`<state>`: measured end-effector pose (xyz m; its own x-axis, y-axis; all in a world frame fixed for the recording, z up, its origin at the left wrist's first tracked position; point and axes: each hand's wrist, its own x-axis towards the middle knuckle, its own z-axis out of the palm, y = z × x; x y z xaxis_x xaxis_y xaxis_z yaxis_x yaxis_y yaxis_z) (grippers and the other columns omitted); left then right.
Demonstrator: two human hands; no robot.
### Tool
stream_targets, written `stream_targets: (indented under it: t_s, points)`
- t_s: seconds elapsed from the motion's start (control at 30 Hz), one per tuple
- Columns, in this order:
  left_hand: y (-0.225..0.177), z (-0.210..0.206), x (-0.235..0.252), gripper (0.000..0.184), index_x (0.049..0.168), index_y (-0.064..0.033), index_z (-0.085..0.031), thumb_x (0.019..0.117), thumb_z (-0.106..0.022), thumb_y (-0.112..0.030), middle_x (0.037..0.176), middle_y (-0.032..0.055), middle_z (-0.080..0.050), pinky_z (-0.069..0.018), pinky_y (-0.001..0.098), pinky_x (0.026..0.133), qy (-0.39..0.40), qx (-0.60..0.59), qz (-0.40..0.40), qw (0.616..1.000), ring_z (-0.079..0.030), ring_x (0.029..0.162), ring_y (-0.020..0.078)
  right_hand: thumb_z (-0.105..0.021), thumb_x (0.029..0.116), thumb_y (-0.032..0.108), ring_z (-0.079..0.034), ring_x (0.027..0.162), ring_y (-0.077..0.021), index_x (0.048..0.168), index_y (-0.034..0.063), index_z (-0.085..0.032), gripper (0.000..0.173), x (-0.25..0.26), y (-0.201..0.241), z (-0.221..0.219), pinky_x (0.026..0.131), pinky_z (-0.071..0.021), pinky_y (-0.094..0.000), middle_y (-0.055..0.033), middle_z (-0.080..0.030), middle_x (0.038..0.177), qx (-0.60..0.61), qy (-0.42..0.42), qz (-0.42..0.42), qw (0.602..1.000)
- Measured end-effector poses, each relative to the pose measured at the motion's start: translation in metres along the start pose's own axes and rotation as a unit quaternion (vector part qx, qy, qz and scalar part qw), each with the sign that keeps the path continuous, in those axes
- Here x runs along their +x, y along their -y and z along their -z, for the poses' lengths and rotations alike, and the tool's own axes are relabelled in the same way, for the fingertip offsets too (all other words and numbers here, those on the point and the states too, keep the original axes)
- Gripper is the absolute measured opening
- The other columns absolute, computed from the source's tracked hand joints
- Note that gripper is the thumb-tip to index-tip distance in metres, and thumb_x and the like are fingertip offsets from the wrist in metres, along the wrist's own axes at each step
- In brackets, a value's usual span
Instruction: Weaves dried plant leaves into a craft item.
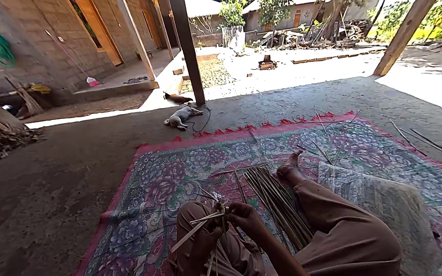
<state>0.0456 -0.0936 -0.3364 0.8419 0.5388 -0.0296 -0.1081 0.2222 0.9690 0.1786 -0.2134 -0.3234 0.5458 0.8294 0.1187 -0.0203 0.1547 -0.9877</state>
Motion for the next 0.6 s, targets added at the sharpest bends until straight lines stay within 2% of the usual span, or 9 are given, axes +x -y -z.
stream_targets:
  t_s: [0.27,0.4,0.5,0.57,0.6]
  points:
    - [0.002,0.014,-0.002,0.024,0.108,-0.003,-0.072,0.0865,-0.067,0.006,0.095,0.0001,-0.076,-0.0589,0.0279,0.088,0.067,0.035,0.005,0.997,-0.072,0.09,0.0089,-0.066,0.0938,0.005,-0.055,0.062,0.0005,0.099,0.0025,-0.067,0.006,0.0,0.006,0.007,0.061,-0.047,-0.0187,0.006,-0.065,0.073,0.026,0.039,-0.046,0.998]
    - [0.0,0.017,0.003,0.023,0.11,-0.0009,-0.071,0.0882,-0.066,0.006,0.097,0.0039,-0.077,-0.0599,0.0292,0.086,0.082,0.041,-0.009,0.996,-0.073,0.089,0.0119,-0.065,0.0947,0.005,-0.056,0.062,0.0001,0.098,0.0021,-0.067,0.004,0.001,0.007,0.008,0.061,-0.0477,-0.0186,0.0056,-0.065,0.072,0.043,0.034,-0.049,0.997]
    - [-0.007,0.01,0.004,0.016,0.107,0.0025,-0.069,0.0931,-0.062,0.005,0.094,0.008,-0.076,-0.061,0.0299,0.082,0.051,0.004,-0.021,0.998,-0.073,0.085,0.0144,-0.066,0.0937,0.005,-0.055,0.062,0.002,0.095,0.003,-0.067,0.003,0.002,0.004,0.011,0.06,-0.0466,-0.0176,0.0068,-0.065,0.072,0.023,0.067,-0.043,0.997]
    - [-0.013,0.0,0.0,0.013,0.102,0.0038,-0.069,0.0923,-0.061,0.008,0.089,0.0073,-0.074,-0.0607,0.0292,0.081,0.01,-0.016,-0.023,1.0,-0.072,0.082,0.0134,-0.066,0.0941,0.008,-0.05,0.059,0.003,0.095,0.0029,-0.067,0.005,0.001,0.003,0.009,0.059,-0.0428,-0.0176,0.008,-0.06,0.069,-0.013,0.073,-0.04,0.996]
    - [-0.017,-0.006,-0.002,0.012,0.1,0.0046,-0.067,0.0912,-0.063,0.011,0.089,0.0065,-0.075,-0.0613,0.0293,0.081,-0.016,-0.02,-0.028,0.999,-0.073,0.082,0.013,-0.067,0.0946,0.01,-0.05,0.06,0.0028,0.097,0.0027,-0.067,0.007,0.0,0.004,0.007,0.06,-0.0438,-0.0182,0.0079,-0.059,0.069,-0.031,0.068,-0.038,0.996]
